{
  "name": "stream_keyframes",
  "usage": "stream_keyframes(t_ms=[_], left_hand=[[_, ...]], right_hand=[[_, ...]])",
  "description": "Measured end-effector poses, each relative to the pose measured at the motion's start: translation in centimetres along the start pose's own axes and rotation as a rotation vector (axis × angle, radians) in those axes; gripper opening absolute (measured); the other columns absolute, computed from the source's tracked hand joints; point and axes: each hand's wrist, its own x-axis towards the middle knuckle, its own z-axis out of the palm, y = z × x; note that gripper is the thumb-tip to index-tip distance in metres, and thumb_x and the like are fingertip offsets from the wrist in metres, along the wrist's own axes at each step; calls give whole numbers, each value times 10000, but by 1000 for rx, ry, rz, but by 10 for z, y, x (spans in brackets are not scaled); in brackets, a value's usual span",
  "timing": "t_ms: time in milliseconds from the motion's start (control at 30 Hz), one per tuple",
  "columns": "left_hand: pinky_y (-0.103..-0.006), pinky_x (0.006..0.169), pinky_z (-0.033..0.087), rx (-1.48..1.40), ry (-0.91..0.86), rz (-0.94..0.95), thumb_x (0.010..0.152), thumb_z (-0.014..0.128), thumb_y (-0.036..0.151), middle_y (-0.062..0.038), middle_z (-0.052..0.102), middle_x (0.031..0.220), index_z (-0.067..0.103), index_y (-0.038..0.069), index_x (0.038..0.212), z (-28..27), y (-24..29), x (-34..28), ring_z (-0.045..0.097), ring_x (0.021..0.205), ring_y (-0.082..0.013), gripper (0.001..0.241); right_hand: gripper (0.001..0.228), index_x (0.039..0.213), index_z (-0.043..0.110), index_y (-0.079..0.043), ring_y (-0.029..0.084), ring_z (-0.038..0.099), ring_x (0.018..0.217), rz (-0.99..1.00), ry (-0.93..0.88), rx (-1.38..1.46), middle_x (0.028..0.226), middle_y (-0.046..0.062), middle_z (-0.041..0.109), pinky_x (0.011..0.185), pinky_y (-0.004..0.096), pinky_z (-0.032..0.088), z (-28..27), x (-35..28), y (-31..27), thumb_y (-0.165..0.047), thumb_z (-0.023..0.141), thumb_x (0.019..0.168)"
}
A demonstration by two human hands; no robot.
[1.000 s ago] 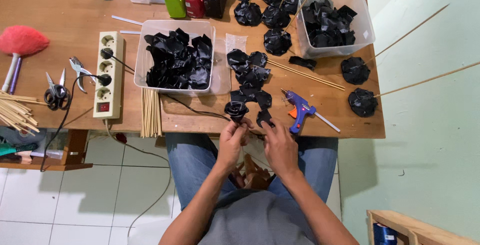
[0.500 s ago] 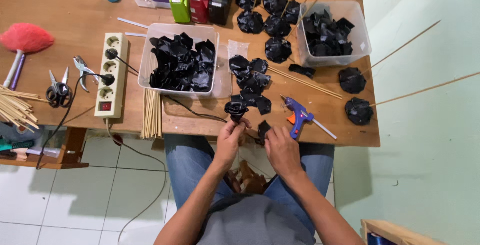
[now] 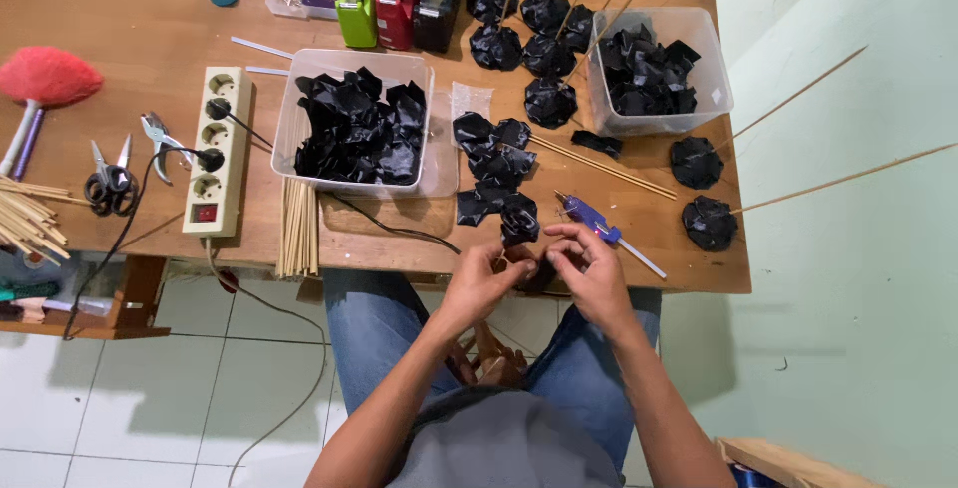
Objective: The person sits at a wooden table and uses a hot glue gun to attach black fabric petals to a wooden stick, forming a rose shape. They repeatedly pick up petals, apply glue, and press them onto the growing flower structure.
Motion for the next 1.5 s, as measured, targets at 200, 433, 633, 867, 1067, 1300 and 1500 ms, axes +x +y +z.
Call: stream_keyframes(t_ms=[200, 433, 633, 867, 1067, 1300, 1500], left_hand=[[-288, 507, 310, 131, -51, 71, 889, 811, 340, 15, 291, 475, 468, 108, 633, 2, 49, -22, 299, 475, -95, 487], [-270, 509, 327, -47, 164, -61, 858, 771, 215, -13, 496, 487, 665, 68, 676, 2, -23, 13, 428, 536, -102, 257], [-212, 622, 442, -154, 236, -53, 828, 788, 129, -29, 696, 681, 798, 81, 924, -12, -25, 14, 551, 682, -70, 108], [-191, 657, 431, -278, 293, -56, 838, 783, 83, 12, 685, 717, 792, 79, 896, -15, -37, 21, 536, 708, -70, 59], [-202, 688, 455, -298, 317, -67, 848, 778, 73, -11, 715, 744, 788, 63, 882, -25, -31, 12, 560, 720, -64, 37], [-202, 678, 456, -291, 324, -43, 844, 782, 61, 1, 690, 735, 786, 62, 885, -29, -52, 20, 547, 725, -60, 41], [-182, 636, 439, -336, 312, -57, 832, 793, 59, -13, 703, 704, 798, 51, 907, -32, -34, 11, 537, 668, -45, 76]], right_hand=[[318, 1202, 689, -153, 51, 596, 808, 55, 105, 27, 874, 2, 761, 724, 196, 505, 3, -5, 1, -28, 671, 910], [137, 975, 771, -153, 141, 650, 608, -15, 367, -256, 675, 34, 731, 658, 284, 545, 0, -11, 6, -177, 638, 994], [501, 1003, 655, -99, 387, 711, 949, 367, 366, -890, 951, 156, 714, 790, 554, 572, -15, -2, 24, -557, 765, 830], [374, 1159, 654, 37, 263, 722, 699, 394, 250, -262, 793, 170, 711, 679, 366, 607, -31, 10, 77, -220, 679, 888], [547, 860, 761, -146, 374, 723, 951, 478, 208, -790, 832, 134, 751, 849, 500, 568, 5, 13, -1, -682, 659, 837], [334, 737, 689, -109, 227, 697, 520, 430, 233, -475, 536, 53, 639, 600, 407, 566, -20, 32, 71, -430, 774, 769], [295, 1154, 572, 1, 323, 747, 922, 200, 198, 747, 992, 227, 706, 749, 420, 657, -20, -1, 27, -11, 640, 868]])
